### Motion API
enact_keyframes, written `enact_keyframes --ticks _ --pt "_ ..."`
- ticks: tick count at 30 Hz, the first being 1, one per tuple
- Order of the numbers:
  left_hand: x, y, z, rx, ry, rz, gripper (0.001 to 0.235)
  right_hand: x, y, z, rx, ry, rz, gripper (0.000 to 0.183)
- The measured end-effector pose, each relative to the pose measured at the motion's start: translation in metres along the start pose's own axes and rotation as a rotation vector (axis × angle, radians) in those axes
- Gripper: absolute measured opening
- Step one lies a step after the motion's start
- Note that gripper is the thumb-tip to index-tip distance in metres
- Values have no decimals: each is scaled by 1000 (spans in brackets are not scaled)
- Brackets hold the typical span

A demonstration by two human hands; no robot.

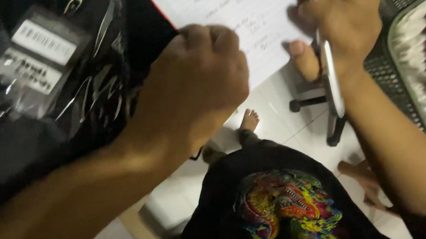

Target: Checking an inventory list in a notebook and organizing packaged clothing items on storage shelves.

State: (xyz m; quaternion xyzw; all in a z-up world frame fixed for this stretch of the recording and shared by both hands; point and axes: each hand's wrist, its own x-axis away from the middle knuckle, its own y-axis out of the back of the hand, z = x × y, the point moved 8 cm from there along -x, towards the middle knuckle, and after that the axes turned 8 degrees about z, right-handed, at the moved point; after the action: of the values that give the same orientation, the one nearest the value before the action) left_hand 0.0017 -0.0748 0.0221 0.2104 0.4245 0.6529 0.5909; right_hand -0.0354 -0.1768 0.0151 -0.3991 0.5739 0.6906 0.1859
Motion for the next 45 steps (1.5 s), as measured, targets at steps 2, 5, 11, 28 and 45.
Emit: enact_keyframes --ticks 2,5,11,28,45 --pt "-1 4 -6 -93 -24 22 12 5 2 1 -21 -33 -1 41" --pt "0 3 -12 -245 -47 42 24 5 6 2 -72 -55 13 34" --pt "4 -43 -18 -143 -60 424 49 7 7 5 -149 -78 26 26" --pt "139 33 107 24 646 56 76 2 16 106 564 -10 -23 45" --pt "170 64 69 77 510 15 65 44 11 44 416 -195 198 45"
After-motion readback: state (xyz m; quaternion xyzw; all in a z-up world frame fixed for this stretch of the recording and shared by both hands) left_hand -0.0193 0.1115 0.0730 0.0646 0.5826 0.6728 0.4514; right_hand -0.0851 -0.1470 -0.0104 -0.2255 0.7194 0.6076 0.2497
